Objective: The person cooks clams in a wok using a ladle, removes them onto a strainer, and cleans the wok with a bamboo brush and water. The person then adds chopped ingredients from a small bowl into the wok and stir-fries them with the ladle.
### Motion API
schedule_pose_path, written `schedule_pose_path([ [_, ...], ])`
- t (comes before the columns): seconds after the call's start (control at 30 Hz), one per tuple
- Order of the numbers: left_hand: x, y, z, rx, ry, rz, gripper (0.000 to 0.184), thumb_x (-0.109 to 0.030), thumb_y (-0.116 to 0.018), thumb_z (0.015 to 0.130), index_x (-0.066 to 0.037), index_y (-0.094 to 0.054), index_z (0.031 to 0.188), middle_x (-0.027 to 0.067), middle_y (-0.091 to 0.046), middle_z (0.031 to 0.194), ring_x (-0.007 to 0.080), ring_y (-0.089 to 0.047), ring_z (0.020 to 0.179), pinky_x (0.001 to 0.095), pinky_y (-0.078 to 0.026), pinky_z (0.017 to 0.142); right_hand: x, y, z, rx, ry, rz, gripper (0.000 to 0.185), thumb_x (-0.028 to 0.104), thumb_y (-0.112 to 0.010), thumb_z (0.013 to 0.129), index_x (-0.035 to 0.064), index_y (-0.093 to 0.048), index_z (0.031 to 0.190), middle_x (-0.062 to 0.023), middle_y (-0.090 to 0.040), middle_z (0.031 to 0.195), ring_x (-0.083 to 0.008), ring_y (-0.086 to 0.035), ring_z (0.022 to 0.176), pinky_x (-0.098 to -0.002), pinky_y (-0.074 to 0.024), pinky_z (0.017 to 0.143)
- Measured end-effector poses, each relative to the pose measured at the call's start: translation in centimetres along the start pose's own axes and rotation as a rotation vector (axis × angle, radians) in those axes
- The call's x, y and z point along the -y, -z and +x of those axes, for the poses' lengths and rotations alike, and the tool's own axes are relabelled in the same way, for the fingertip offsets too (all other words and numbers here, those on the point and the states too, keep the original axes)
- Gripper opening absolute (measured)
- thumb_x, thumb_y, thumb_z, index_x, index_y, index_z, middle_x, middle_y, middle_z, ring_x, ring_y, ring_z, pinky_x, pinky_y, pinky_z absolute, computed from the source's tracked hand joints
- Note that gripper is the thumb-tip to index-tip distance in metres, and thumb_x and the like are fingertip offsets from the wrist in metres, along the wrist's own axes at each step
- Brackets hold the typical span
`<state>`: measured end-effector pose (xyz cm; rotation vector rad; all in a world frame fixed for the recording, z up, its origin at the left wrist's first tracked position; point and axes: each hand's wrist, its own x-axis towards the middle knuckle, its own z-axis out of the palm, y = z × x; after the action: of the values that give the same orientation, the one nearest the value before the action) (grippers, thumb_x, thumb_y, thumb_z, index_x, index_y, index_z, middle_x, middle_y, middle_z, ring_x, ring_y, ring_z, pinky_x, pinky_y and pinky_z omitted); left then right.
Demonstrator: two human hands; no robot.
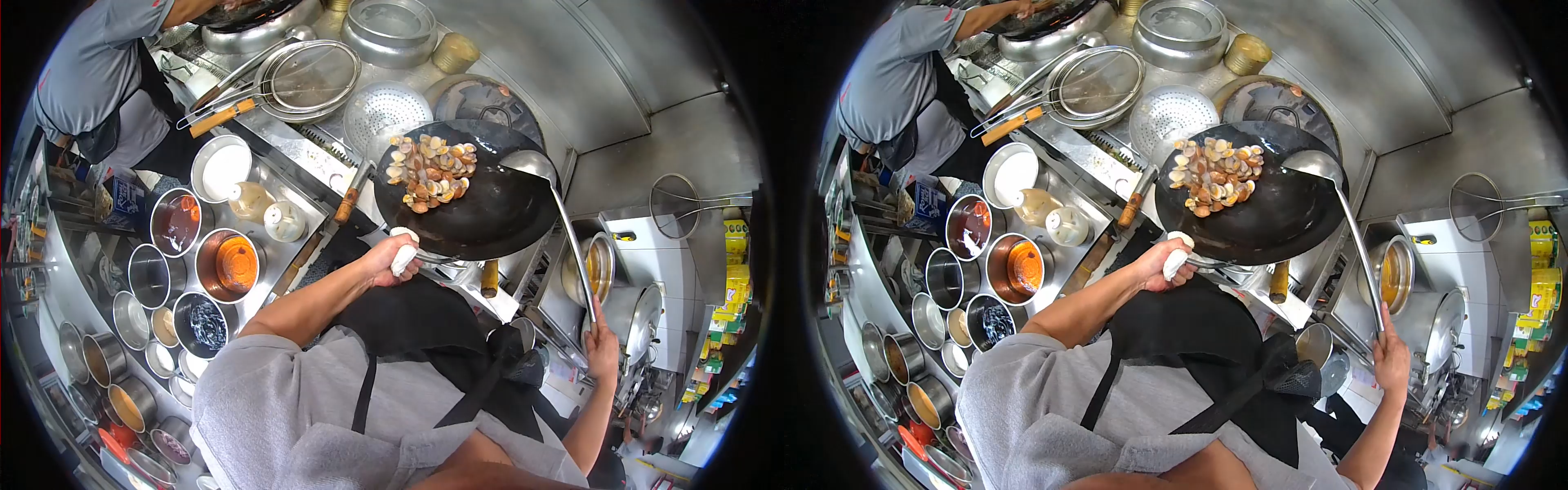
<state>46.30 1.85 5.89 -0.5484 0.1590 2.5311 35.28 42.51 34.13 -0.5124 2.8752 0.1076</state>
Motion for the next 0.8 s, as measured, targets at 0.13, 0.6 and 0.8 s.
schedule_pose_path([
  [0.13, -0.3, -1.1, -0.5, -0.048, -0.045, -0.033, 0.012, -0.021, -0.058, 0.087, -0.014, -0.048, 0.085, 0.0058, -0.048, 0.073, 0.0091, -0.046, 0.054, 0.0206, -0.035, 0.04, 0.3, 0.9, 1.1, 0.009, 0.009, -0.017, 0.085, -0.002, -0.06, 0.077, 0.0273, -0.033, 0.152, -0.0233, -0.061, 0.081, -0.0425, -0.06, 0.074, -0.0501, -0.0451, 0.072],
  [0.6, -2.7, 0.0, 0.3, 0.043, -0.033, -0.126, 0.018, -0.025, -0.058, 0.088, -0.01, -0.047, 0.086, 0.0055, -0.049, 0.073, 0.0099, -0.047, 0.053, 0.0202, -0.037, 0.038, 1.8, 4.4, 4.3, -0.077, 0.189, -0.049, 0.086, -0.005, -0.059, 0.077, 0.0303, -0.034, 0.151, -0.024, -0.064, 0.113, -0.044, -0.062, 0.093, -0.048, -0.048, 0.079],
  [0.8, -4.4, -0.9, 0.2, 0.137, 0.083, -0.259, 0.027, -0.03, -0.056, 0.089, -0.005, -0.047, 0.082, 0.003, -0.049, 0.071, 0.0088, -0.047, 0.052, 0.0213, -0.04, 0.04, 5.4, 10.6, 7.4, -0.052, 0.185, -0.253, 0.085, -0.007, -0.058, 0.077, 0.0308, -0.037, 0.149, -0.0208, -0.066, 0.108, -0.0423, -0.063, 0.092, -0.048, -0.0487, 0.079],
])
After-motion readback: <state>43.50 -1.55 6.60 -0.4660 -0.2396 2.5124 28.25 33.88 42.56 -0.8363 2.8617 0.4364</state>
